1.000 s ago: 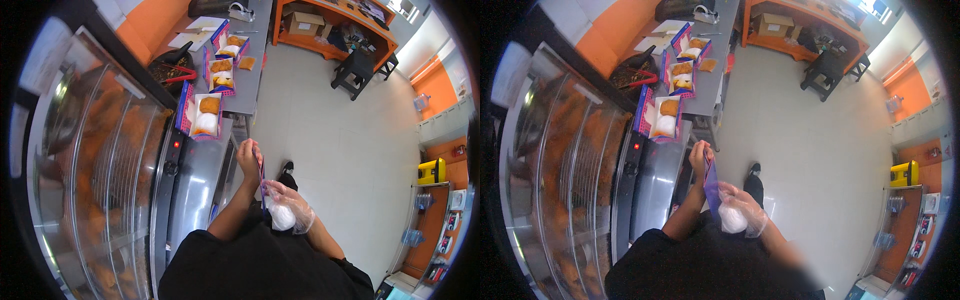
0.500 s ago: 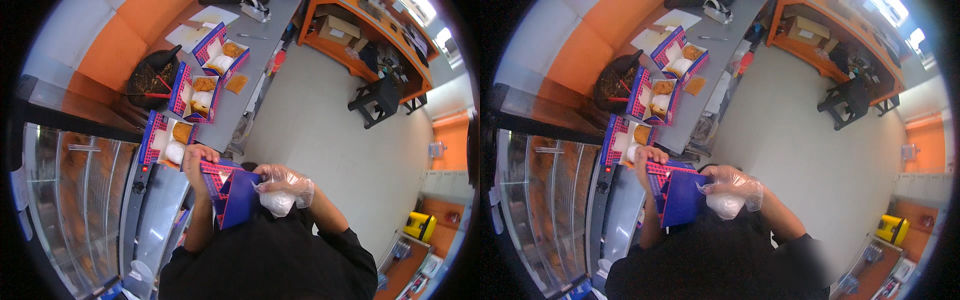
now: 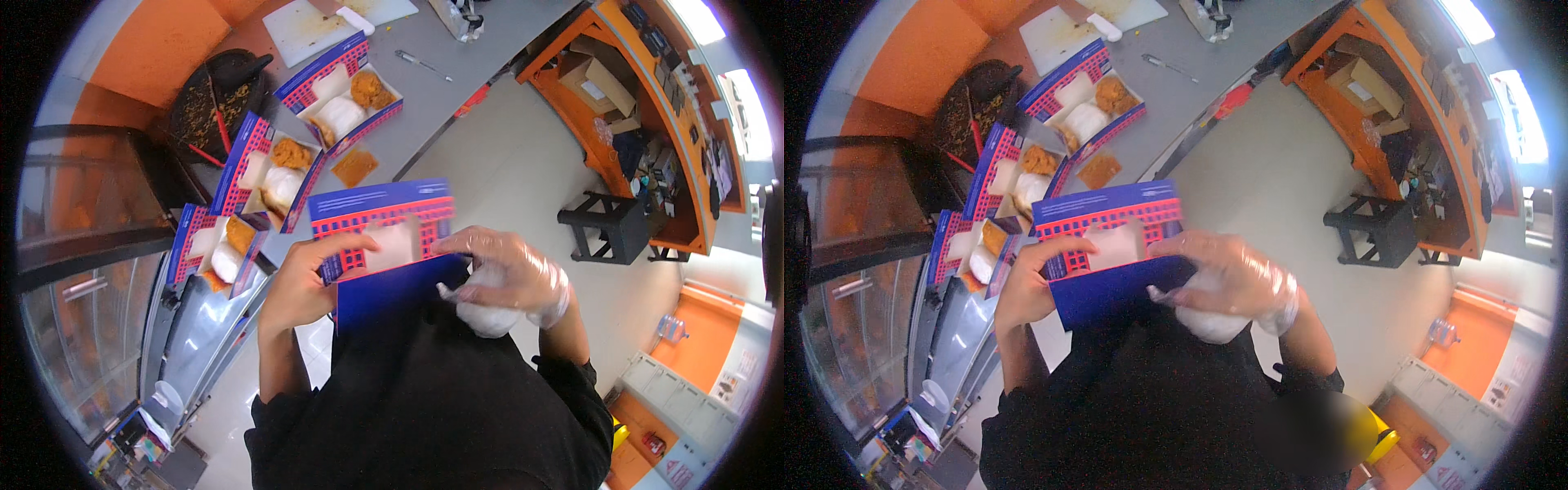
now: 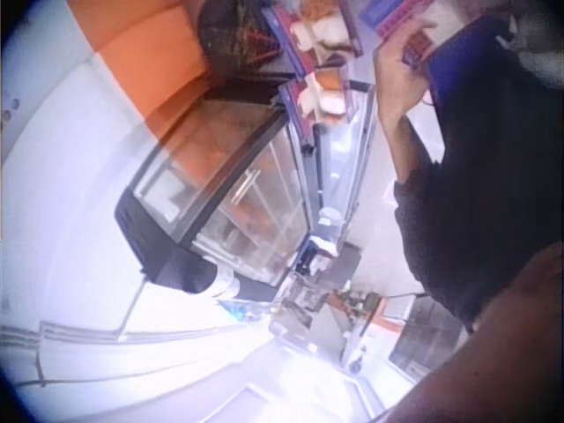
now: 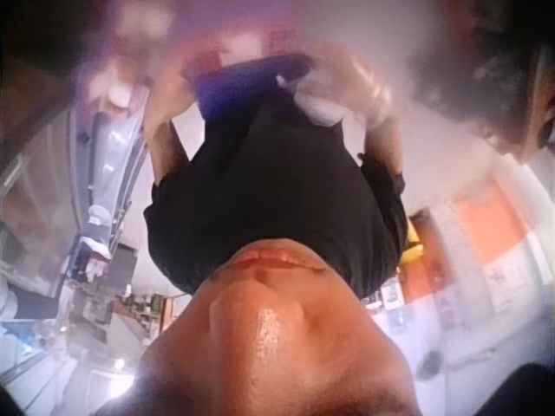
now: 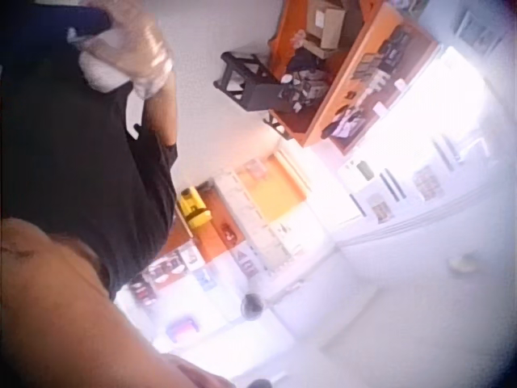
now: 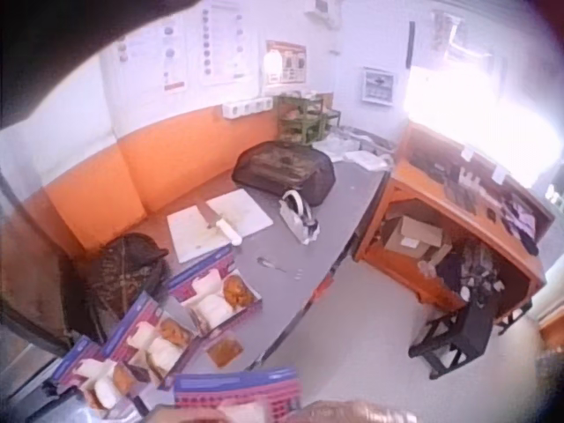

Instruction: The person assembles multiple food boxes by placing bread, fried chicken, and scrambled eggs into each container. They retrieve items from a warmer and storage bins, then add greens and egg portions using a spoon before arranging the completed boxes on the counter.

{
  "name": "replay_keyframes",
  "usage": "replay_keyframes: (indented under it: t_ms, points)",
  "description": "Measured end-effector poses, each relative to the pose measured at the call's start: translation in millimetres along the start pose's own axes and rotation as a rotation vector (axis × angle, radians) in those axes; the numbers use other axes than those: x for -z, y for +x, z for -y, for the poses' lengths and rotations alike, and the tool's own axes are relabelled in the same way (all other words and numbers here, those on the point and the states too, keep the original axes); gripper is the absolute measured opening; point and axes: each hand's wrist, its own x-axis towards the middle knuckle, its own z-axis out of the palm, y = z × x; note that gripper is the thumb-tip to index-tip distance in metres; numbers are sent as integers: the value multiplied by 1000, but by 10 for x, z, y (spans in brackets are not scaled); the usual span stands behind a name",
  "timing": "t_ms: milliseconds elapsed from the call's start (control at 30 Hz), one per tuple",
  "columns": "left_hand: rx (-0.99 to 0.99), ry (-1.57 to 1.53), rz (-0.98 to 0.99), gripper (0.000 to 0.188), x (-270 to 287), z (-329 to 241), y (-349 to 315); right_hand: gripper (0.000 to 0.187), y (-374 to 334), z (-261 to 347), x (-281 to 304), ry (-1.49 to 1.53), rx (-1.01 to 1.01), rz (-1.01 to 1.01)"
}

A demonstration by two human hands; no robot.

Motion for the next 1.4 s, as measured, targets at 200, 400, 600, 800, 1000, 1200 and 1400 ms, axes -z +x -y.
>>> replay_keyframes:
  t_ms: [200,400,600,800,1000,1200,1400]
  points:
    - [-179,319,-208,50,-434,-96,937,60,408,-541,1187,199,-270,248]
    - [-293,686,-307,52,-708,88,1799,53,906,-975,1901,-279,-22,392]
    - [9,707,-453,72,-1058,107,2288,47,1209,-1233,2357,-534,30,612]
    - [397,327,-881,100,-1674,192,2573,57,1270,-1592,2693,-491,22,787]
    - [432,143,-942,99,-2028,147,2658,45,1714,-1588,2872,-37,-87,911]
    - [358,206,-926,96,-1872,124,2552,42,2288,-1783,2301,-63,-185,758]
    - [355,281,-939,95,-1710,195,2401,22,2193,-1908,1676,-596,167,176]
